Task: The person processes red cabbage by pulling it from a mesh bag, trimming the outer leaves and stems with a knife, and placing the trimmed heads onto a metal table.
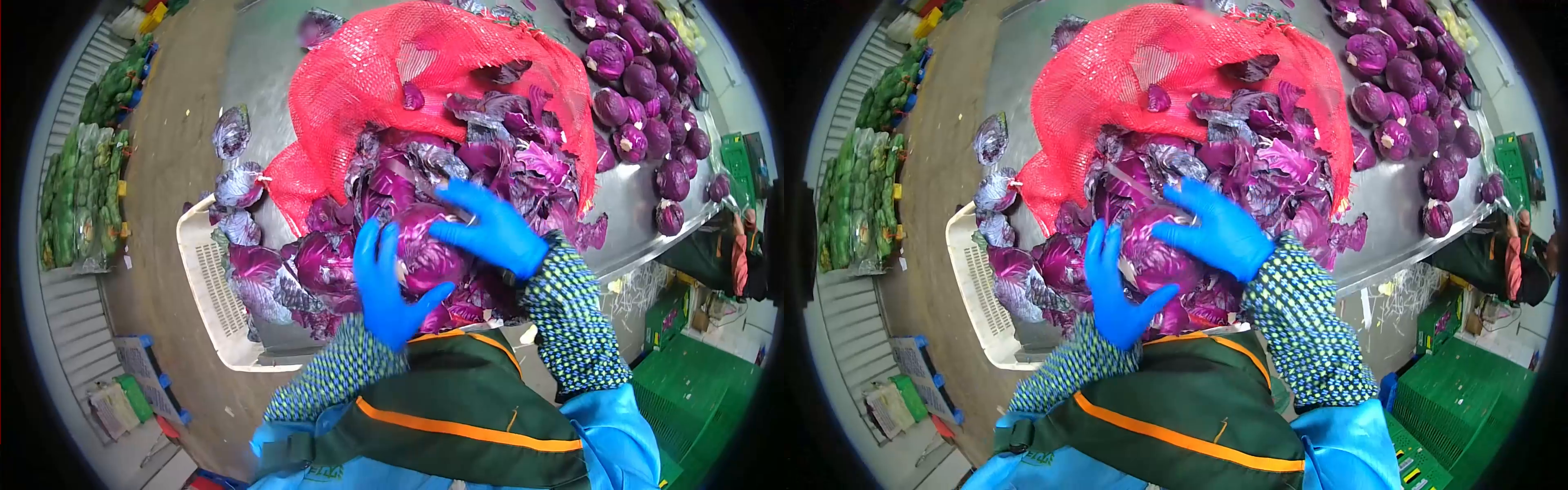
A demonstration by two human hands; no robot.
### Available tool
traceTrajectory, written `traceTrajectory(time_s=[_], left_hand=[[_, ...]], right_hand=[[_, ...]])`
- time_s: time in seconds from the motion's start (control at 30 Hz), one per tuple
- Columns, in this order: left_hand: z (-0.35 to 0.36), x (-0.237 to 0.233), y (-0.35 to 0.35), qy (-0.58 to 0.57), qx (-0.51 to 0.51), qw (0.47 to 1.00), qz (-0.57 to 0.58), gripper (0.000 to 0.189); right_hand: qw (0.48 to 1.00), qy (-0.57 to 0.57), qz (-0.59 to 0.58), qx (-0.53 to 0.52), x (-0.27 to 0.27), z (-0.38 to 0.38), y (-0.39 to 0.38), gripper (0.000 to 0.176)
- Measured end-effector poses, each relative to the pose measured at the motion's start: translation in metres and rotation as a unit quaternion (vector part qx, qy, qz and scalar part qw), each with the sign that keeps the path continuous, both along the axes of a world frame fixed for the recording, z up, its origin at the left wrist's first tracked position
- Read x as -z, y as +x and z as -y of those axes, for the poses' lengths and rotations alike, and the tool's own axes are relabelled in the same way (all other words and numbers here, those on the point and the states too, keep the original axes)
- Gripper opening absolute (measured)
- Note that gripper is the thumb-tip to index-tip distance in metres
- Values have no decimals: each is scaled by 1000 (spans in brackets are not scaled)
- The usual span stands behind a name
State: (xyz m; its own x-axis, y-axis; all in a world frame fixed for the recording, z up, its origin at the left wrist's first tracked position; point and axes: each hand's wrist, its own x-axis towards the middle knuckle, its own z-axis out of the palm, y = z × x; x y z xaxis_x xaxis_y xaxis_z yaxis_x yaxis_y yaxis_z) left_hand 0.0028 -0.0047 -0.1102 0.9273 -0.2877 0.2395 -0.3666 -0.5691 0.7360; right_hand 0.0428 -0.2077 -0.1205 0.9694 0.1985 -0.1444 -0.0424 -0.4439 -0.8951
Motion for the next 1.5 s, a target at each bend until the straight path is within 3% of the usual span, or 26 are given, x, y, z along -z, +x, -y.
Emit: traceTrajectory(time_s=[0.03,0.07,0.1,0.13,0.17,0.2,0.27,0.3,0.33,0.37,0.4,0.47,0.53,0.6,0.63,0.7,0.73,0.8,0.87,0.93,1.0,1.03,1.07,1.13,1.3,1.5], left_hand=[[-4,7,-21,-1,-55,998,-14,98],[-4,12,-36,-38,-85,993,-76,98],[-1,21,-44,-236,-93,916,-311,98],[6,17,-45,-414,-90,747,-513,99],[16,23,-45,-417,-60,775,-472,102],[14,21,-43,-420,-57,778,-464,102],[17,11,-38,-371,-70,843,-383,108],[7,23,-31,-244,-24,929,-276,117],[4,4,-16,-137,-2,974,-181,119],[6,-3,-6,-60,29,988,-136,118],[12,-5,6,14,59,995,-79,117],[26,13,25,72,115,986,-92,107],[29,14,24,85,105,987,-84,106],[38,21,8,93,71,992,-44,107],[46,26,-2,95,27,995,-1,108],[70,27,-15,-8,-25,1000,-12,114],[77,26,-18,-26,-64,997,-20,116],[69,29,-1,1,-46,998,-36,117],[51,31,27,-4,43,998,-37,120],[44,25,33,-31,66,994,-81,121],[59,29,24,13,21,999,-23,122],[66,25,23,37,-24,998,-50,122],[70,23,23,60,-67,993,-78,122],[71,34,27,-14,-50,996,-78,119],[71,30,29,-4,-48,995,-88,116],[75,34,33,-9,-53,993,-104,117]], right_hand=[[991,-50,-124,-2,-20,-6,0,63],[985,67,-148,56,-8,-7,-4,61],[979,103,-160,70,3,-1,-5,58],[971,141,-175,85,9,2,-9,56],[951,193,-190,148,-1,-4,-16,51],[958,149,-172,175,-10,-4,-30,45],[938,211,-98,257,-10,1,-65,39],[922,215,-143,288,-14,9,-83,38],[901,218,-192,322,-18,16,-100,37],[898,163,-218,344,-17,17,-104,31],[869,211,-213,394,-8,14,-103,24],[881,219,-111,405,18,27,-100,19],[870,247,-77,420,10,43,-96,29],[932,86,-6,352,-27,36,-78,40],[953,101,15,285,-18,41,-72,51],[964,74,-51,250,-12,34,-50,49],[970,64,-72,223,0,30,-44,49],[972,7,-61,226,0,24,-55,44],[966,88,-103,220,-8,34,-66,42],[941,218,-115,234,-2,51,-71,40],[971,93,-43,215,-41,43,-61,40],[988,-55,103,101,-39,48,-53,45],[981,-87,167,47,-42,49,-50,48],[970,-200,141,-10,-46,52,-53,48],[957,-276,79,-39,-38,52,-52,48],[942,-317,105,-20,-29,50,-33,45]])
